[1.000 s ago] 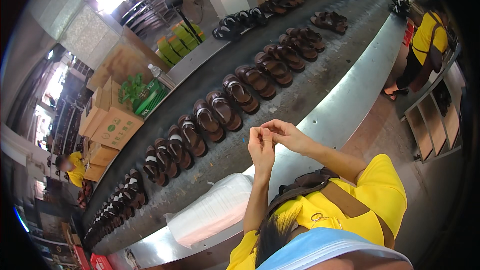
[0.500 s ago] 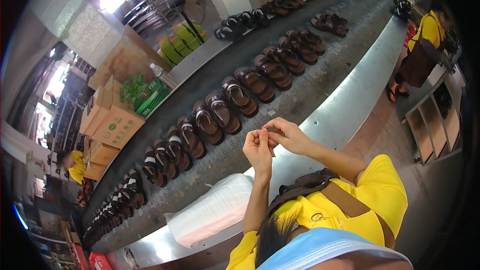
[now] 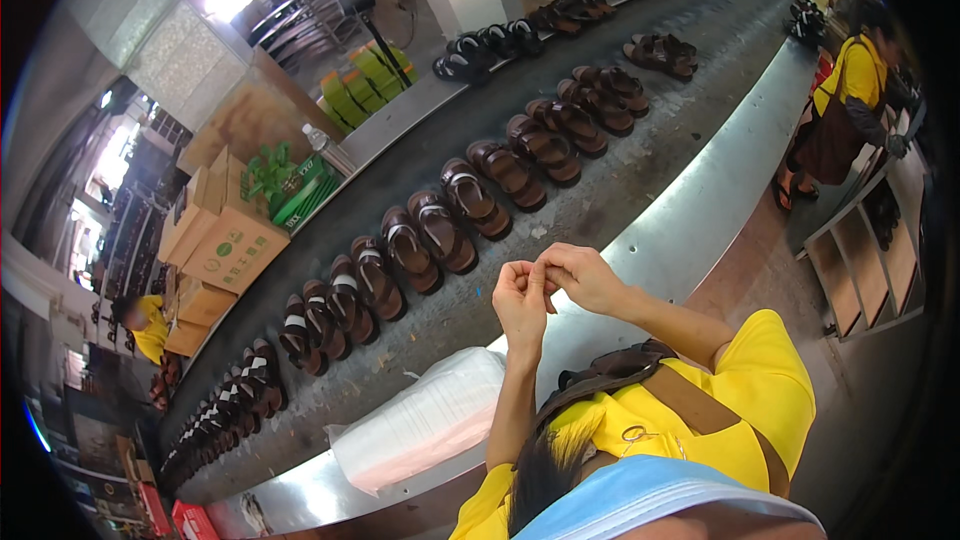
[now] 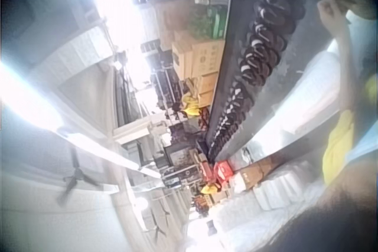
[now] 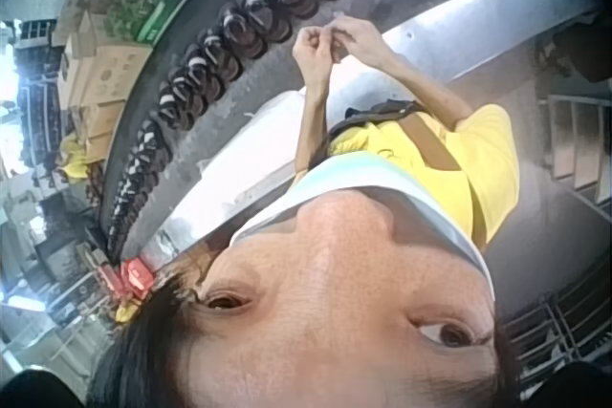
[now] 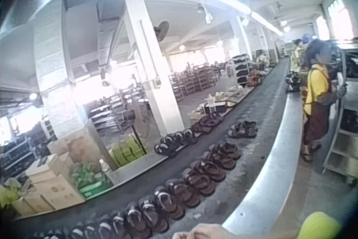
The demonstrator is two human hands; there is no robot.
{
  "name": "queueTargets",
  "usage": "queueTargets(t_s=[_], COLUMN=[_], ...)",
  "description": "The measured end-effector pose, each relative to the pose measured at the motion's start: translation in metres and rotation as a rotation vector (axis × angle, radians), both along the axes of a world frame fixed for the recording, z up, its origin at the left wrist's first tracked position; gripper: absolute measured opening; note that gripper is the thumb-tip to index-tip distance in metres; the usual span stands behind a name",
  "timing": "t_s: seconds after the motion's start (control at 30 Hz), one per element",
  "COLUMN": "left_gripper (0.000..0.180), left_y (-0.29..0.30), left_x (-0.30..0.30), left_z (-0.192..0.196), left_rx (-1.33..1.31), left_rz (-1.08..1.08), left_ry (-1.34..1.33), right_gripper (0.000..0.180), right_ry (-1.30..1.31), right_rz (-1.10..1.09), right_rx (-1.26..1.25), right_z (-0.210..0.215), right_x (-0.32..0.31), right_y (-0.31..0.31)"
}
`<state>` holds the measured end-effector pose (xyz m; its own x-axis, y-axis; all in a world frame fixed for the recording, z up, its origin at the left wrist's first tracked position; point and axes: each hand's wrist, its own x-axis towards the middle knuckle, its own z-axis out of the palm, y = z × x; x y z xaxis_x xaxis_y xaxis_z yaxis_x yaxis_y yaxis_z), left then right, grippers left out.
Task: The person inserts foam padding into sandals on a conveyor belt by hand, retrieves more foam sheets from a box, and inserts them into the sandals.
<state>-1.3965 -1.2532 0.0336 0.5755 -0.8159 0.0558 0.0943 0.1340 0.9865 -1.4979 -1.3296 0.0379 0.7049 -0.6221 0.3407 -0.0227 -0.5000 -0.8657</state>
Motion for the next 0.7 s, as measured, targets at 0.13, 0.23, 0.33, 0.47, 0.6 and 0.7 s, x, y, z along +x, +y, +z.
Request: queueTargets(t_s=[0.13,0.23,0.33,0.47,0.6,0.7], left_gripper=[0.02,0.02,0.019,0.02,0.02,0.02], left_y=[-0.005,-0.01,-0.015,-0.022,-0.031,-0.039], left_x=[-0.002,-0.004,-0.013,-0.017,-0.024,-0.033], left_z=[-0.001,-0.006,-0.005,-0.006,-0.008,-0.015], left_rx=[0.031,0.028,0.017,0.043,0.123,0.134], left_rz=[-0.044,-0.086,-0.069,-0.029,-0.026,-0.026], left_ry=[-0.085,-0.162,-0.224,-0.185,-0.268,-0.304], right_gripper=[0.01,0.008,0.009,0.009,0.009,0.009], right_ry=[0.0,0.029,0.013,0.022,0.021,0.044], right_rz=[0.02,0.016,-0.007,-0.021,-0.007,0.043], right_rx=[0.071,0.218,0.176,0.144,0.06,0.179], right_z=[-0.002,-0.008,-0.008,-0.007,-0.014,-0.014], right_x=[-0.006,-0.011,-0.017,-0.021,-0.028,-0.039], right_y=[-0.004,-0.01,-0.016,-0.022,-0.034,-0.043])
